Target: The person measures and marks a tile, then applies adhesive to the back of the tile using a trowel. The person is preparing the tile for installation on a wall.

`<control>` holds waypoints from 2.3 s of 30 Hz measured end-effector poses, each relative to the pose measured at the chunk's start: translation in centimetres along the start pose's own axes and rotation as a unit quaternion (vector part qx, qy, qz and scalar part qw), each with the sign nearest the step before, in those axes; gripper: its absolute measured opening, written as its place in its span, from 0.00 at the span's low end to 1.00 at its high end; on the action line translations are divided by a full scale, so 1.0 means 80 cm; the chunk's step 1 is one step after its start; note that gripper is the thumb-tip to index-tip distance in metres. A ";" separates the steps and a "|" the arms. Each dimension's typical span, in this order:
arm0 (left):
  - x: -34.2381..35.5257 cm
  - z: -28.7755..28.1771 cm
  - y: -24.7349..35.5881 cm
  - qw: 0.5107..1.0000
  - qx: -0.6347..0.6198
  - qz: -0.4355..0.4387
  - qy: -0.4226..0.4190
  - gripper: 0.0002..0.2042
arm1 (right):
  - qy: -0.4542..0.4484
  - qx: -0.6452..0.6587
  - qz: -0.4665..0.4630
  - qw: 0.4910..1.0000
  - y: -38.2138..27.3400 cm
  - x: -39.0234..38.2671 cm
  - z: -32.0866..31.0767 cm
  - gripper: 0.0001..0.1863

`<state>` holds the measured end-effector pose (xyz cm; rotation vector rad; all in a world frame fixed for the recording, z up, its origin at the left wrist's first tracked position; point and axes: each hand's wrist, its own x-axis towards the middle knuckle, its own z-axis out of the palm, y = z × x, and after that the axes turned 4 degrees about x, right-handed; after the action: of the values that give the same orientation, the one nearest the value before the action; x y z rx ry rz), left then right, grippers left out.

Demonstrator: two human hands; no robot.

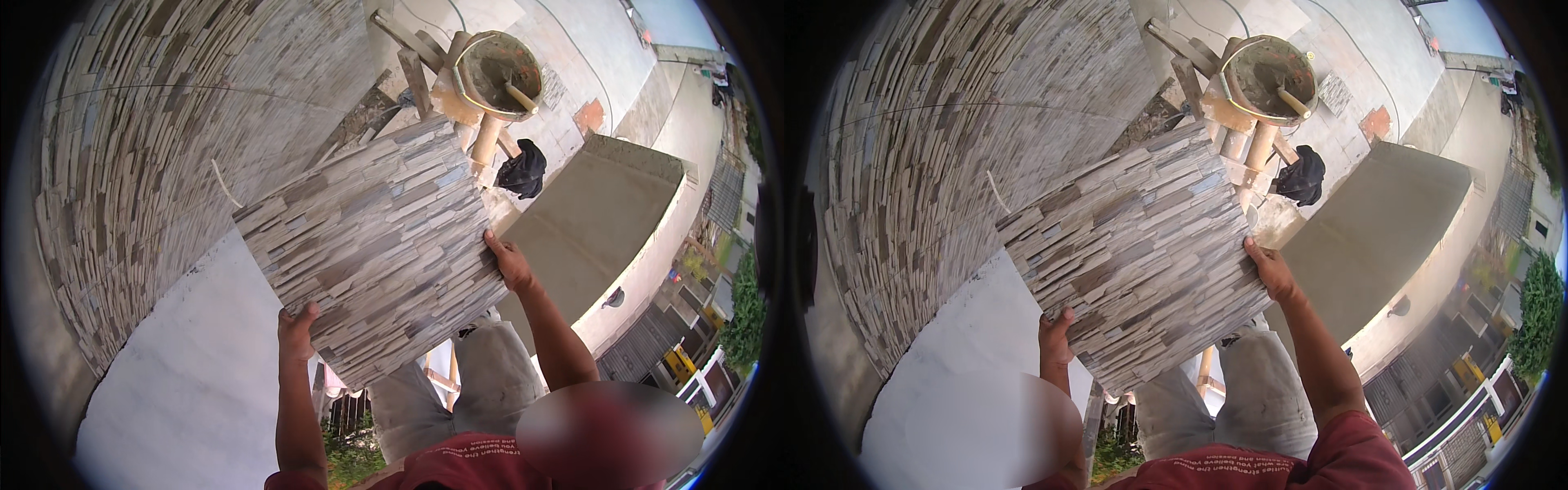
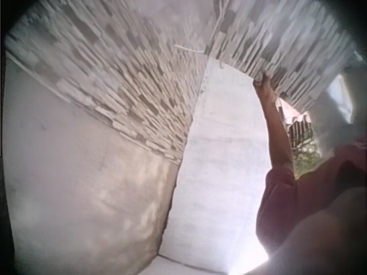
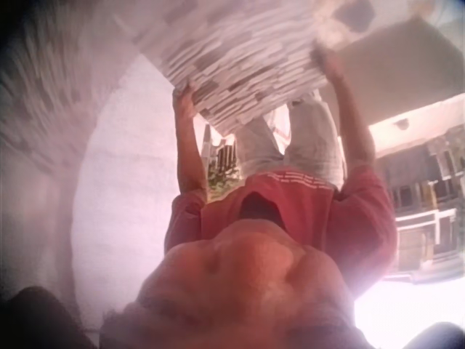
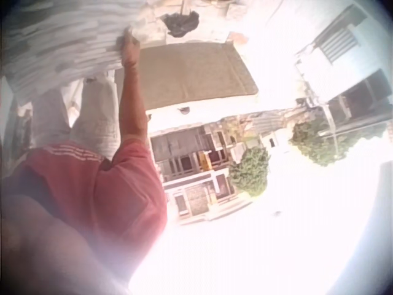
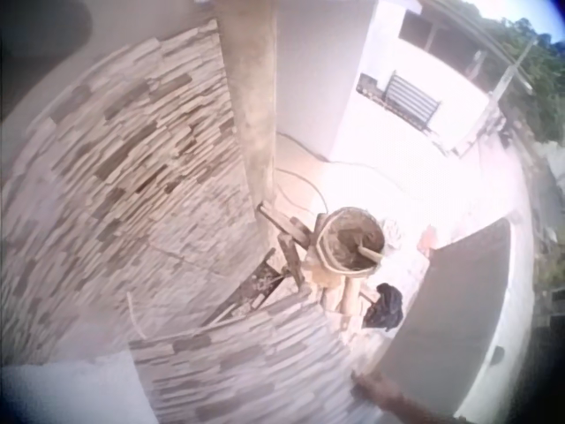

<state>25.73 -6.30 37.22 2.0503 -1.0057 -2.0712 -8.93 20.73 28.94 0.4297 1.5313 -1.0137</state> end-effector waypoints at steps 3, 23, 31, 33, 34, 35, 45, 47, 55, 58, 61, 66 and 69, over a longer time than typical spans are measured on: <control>-0.019 0.010 0.019 0.999 0.008 0.041 -0.027 0.29 | -0.012 0.067 -0.011 0.998 0.021 -0.002 -0.002 0.40; -0.129 0.148 0.108 0.608 0.533 0.447 -0.384 0.23 | -0.068 0.419 0.124 0.897 -0.011 -0.170 -0.029 0.29; -0.072 0.125 0.089 0.545 0.606 0.453 -0.360 0.26 | -0.049 0.543 0.099 0.832 0.113 -0.220 0.011 0.28; -0.051 0.129 0.076 0.555 0.628 0.451 -0.306 0.23 | -0.047 0.583 0.085 0.807 0.127 -0.218 0.023 0.27; -0.037 0.137 0.064 0.582 0.609 0.475 -0.255 0.22 | -0.048 0.589 0.072 0.803 0.131 -0.211 0.028 0.27; -0.020 0.149 0.049 0.606 0.588 0.496 -0.202 0.21 | -0.051 0.594 0.061 0.801 0.133 -0.199 0.035 0.27; 0.155 0.322 -0.001 0.971 0.174 -0.020 -0.164 0.33 | -0.058 0.653 -0.105 0.748 0.119 -0.002 0.038 0.26; 0.189 0.352 0.011 0.913 0.393 0.021 -0.106 0.32 | -0.071 0.658 -0.113 0.741 0.118 0.027 0.030 0.26; 0.292 0.383 -0.051 0.798 0.585 0.140 0.043 0.33 | -0.065 0.643 -0.129 0.752 0.142 0.141 0.023 0.26; 0.316 0.368 -0.099 0.746 0.607 0.250 0.111 0.32 | -0.094 0.634 -0.108 0.760 0.170 0.180 0.022 0.25; 0.348 0.352 -0.123 0.791 0.551 0.259 0.064 0.31 | -0.152 0.627 -0.066 0.761 0.196 0.221 0.019 0.25; 0.408 0.347 -0.144 0.813 0.516 0.268 0.039 0.28 | -0.192 0.590 -0.011 0.784 0.237 0.289 0.021 0.25; 0.437 0.339 -0.165 0.800 0.500 0.329 0.035 0.27 | -0.202 0.569 0.024 0.797 0.259 0.325 0.025 0.27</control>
<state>2.16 -1.64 -2.20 1.5283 -2.6915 -1.1297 1.64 23.64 -2.56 0.9873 0.3689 -1.7928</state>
